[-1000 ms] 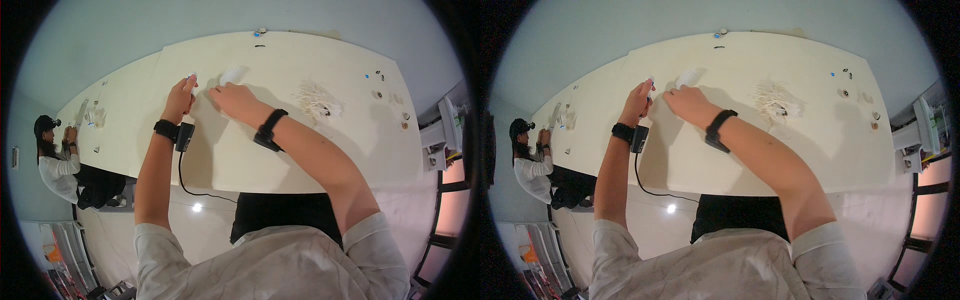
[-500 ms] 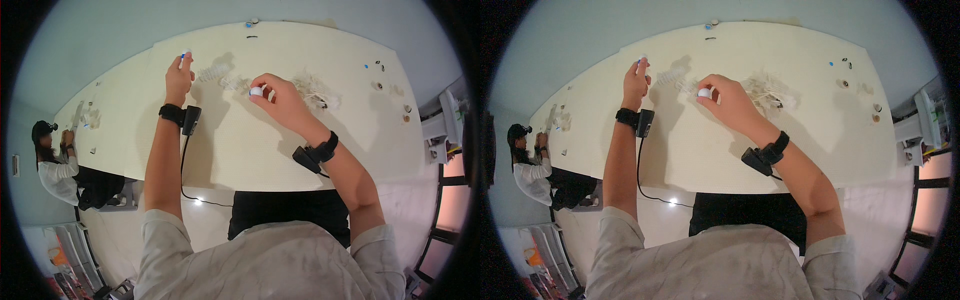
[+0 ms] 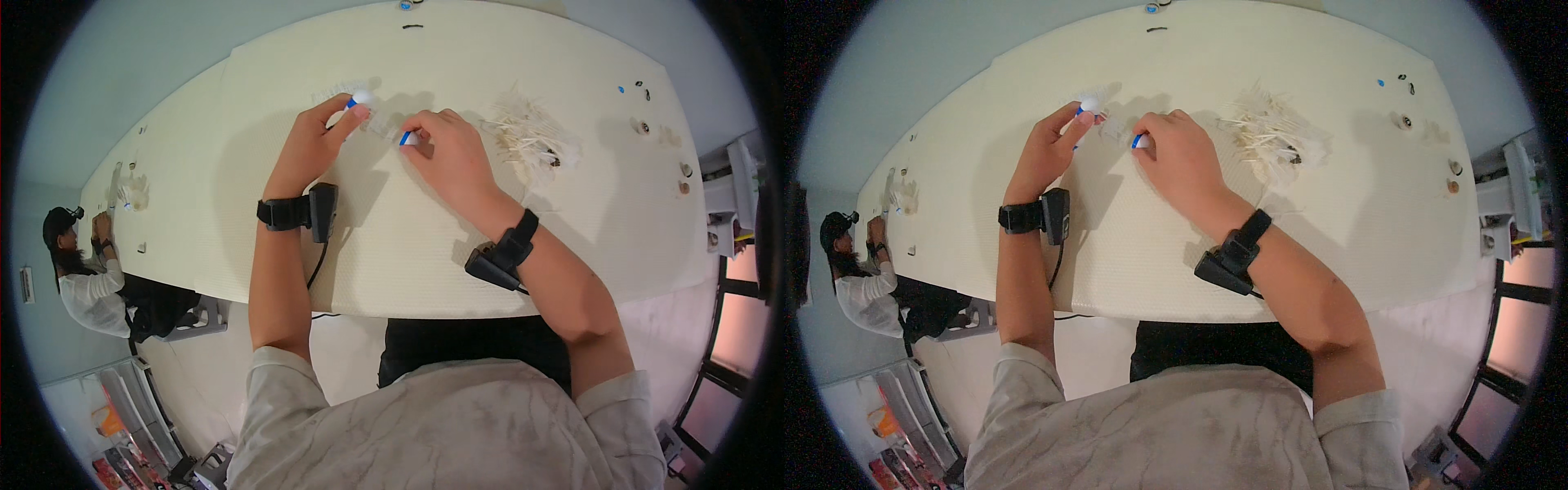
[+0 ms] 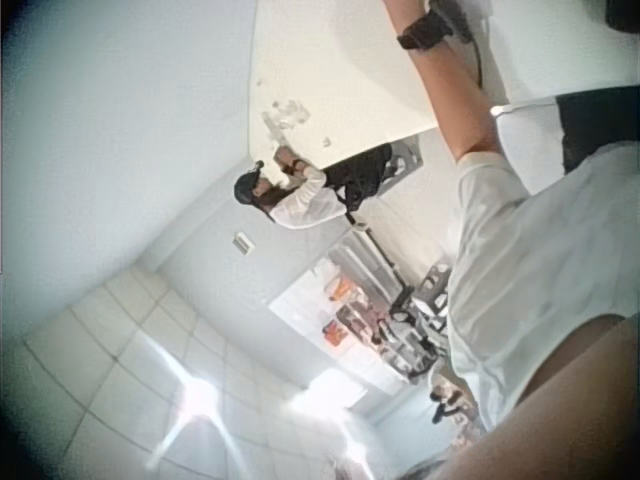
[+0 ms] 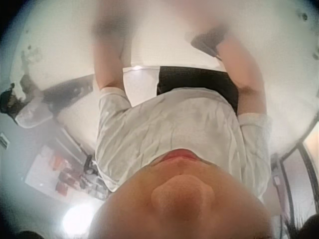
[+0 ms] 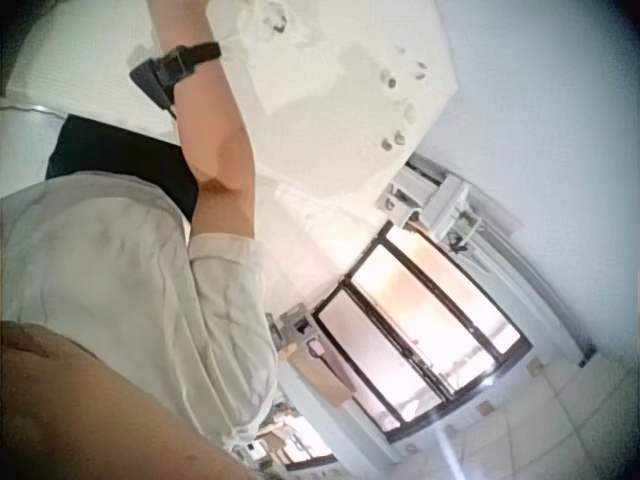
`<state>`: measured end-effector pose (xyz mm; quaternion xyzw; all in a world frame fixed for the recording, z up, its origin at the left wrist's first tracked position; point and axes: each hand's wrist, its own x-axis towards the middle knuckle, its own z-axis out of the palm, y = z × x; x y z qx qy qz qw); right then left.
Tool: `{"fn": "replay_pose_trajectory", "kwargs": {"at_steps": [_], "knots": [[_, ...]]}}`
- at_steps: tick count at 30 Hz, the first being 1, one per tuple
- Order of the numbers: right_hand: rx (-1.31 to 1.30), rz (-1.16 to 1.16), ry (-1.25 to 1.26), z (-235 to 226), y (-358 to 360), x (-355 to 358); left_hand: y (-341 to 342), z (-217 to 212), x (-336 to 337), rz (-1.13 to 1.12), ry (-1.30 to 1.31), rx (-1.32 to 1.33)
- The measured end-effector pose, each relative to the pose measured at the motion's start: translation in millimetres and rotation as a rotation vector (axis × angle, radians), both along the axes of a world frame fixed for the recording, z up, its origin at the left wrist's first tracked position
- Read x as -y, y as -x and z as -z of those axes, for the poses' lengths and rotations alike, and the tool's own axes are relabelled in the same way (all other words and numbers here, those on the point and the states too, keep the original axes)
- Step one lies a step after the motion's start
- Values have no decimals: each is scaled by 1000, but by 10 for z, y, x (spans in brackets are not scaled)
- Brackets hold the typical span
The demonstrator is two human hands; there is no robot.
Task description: The recorder is assembling shuttlecocks by inserting feathers into a plastic base.
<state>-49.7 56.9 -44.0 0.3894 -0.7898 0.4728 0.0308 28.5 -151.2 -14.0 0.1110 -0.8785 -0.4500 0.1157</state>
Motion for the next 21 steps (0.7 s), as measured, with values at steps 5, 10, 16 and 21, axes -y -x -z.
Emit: {"fn": "replay_pose_trajectory", "kwargs": {"at_steps": [5, 10, 16, 21], "knots": [[80, -61, 72, 94, 50, 58, -1, 6, -173, 145, -58, 56], [184, -33, 96, 11, 19, 34, 37, 0, -254, 38, -158, 49], [184, -15, 293, -4, 21, -37, -20, -170, -483, -96, -231, 96], [8, 35, 388, -30, 48, -97, -90, -249, -543, -69, -351, 20]]}}
